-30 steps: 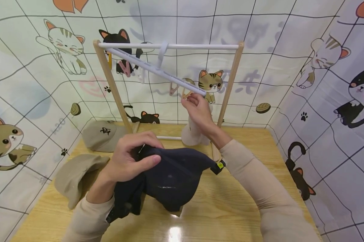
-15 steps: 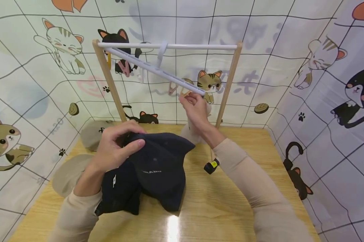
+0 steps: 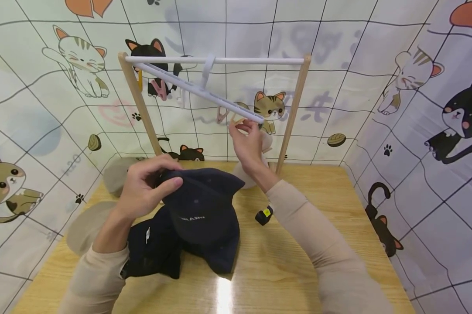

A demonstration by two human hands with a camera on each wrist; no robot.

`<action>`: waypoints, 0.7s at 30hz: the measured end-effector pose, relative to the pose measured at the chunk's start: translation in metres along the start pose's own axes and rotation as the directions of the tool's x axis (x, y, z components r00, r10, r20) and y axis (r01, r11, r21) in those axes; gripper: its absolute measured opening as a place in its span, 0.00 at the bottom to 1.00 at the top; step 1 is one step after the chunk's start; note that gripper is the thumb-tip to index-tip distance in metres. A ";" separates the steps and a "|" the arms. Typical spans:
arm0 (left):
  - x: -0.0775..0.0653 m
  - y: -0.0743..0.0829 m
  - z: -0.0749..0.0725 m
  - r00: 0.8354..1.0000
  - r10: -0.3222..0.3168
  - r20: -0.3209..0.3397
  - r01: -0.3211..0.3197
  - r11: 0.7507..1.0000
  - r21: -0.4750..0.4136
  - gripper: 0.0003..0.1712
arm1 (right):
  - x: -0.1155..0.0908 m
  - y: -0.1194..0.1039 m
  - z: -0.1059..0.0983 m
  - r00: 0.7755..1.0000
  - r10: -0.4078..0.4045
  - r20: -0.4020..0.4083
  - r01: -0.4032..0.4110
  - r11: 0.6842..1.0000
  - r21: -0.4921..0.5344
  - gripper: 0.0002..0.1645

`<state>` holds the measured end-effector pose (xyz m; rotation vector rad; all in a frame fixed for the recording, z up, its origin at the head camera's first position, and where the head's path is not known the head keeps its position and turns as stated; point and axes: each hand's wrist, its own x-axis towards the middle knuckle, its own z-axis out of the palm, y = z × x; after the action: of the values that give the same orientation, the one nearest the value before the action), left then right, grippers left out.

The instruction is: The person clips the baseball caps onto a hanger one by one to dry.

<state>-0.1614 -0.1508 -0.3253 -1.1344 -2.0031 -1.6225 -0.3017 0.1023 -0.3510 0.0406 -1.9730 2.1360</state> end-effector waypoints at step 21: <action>-0.002 0.002 0.002 1.000 0.009 -0.001 -0.009 1.000 -0.009 0.11 | 0.013 0.001 0.010 0.981 -0.052 -0.185 0.064 0.996 0.062 0.27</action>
<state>-0.1588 -0.1499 -0.3259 -1.1434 -1.9896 -1.6287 -0.3163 0.0942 -0.3488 -0.0830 -1.7746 2.0885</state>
